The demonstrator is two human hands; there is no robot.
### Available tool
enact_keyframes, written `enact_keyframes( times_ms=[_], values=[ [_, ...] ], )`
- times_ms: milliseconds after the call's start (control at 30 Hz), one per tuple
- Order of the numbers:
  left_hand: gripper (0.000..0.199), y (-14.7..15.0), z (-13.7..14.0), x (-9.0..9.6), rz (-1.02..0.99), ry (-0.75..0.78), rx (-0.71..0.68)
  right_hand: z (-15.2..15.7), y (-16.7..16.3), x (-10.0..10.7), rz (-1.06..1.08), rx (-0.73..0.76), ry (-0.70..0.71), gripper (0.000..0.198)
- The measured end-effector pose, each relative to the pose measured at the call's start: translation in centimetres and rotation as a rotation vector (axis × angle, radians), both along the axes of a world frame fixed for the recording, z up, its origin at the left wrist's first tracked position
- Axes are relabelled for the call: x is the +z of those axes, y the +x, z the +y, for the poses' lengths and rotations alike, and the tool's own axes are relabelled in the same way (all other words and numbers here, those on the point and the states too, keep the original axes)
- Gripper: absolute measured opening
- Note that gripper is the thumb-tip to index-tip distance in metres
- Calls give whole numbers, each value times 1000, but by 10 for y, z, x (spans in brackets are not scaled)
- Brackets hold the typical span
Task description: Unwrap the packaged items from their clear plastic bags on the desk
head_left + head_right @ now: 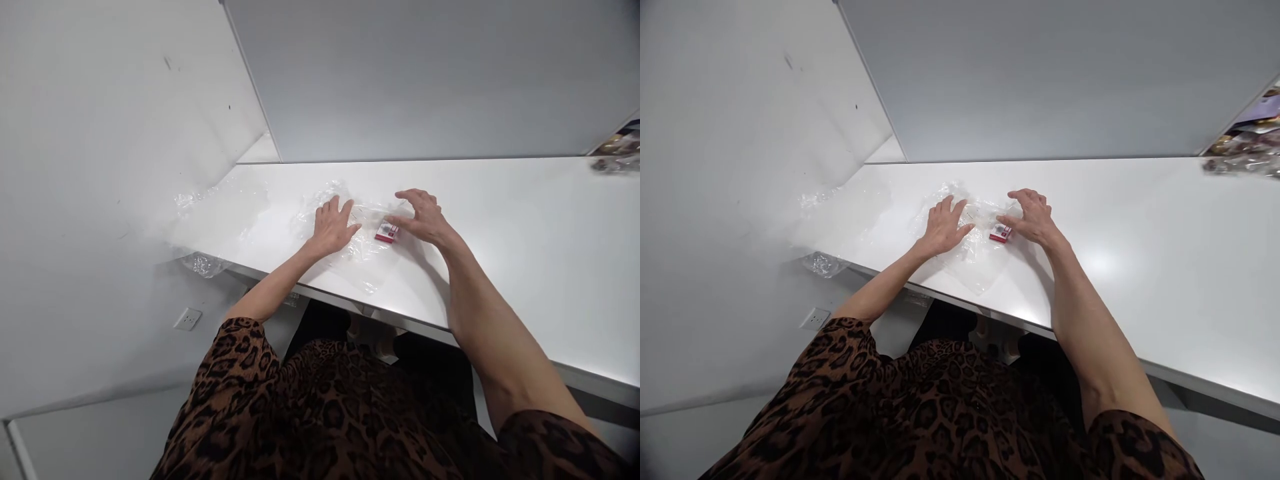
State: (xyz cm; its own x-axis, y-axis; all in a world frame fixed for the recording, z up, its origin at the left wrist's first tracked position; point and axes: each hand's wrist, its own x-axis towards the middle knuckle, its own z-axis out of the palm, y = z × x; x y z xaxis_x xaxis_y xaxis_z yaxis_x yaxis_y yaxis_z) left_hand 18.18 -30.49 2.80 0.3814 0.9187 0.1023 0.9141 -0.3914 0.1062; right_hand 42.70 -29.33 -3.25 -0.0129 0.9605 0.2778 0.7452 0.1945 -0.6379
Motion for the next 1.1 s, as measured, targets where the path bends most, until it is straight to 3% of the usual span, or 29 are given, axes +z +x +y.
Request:
enact_keyframes(
  times_ms=[100,167,300,400,500,600,700,867,1100],
  values=[
    [64,12,0,-11,-83,154,-72,2,2,-2,-39,-125,-22,62],
    [62,23,5,-17,-124,204,-103,1,2,2,-40,-257,47,61],
    [64,46,23,-25,-137,190,-59,-9,-4,20,3,-365,204,48],
    [70,54,36,-29,-128,85,19,-18,-15,34,-16,-269,-27,44],
    [65,55,49,-32,-114,27,84,-27,-31,39,-174,-186,-297,66],
    [50,52,59,-36,-98,0,107,-33,-45,37,-336,-141,-374,77],
    [38,50,61,-40,-87,-12,77,-34,-50,34,-399,-116,-398,70],
    [40,44,38,-35,-136,-32,-28,-28,-38,31,-370,-122,-430,55],
    [38,7,-21,-32,-228,24,-27,-24,-10,39,-220,-225,-473,63]
  ],
)
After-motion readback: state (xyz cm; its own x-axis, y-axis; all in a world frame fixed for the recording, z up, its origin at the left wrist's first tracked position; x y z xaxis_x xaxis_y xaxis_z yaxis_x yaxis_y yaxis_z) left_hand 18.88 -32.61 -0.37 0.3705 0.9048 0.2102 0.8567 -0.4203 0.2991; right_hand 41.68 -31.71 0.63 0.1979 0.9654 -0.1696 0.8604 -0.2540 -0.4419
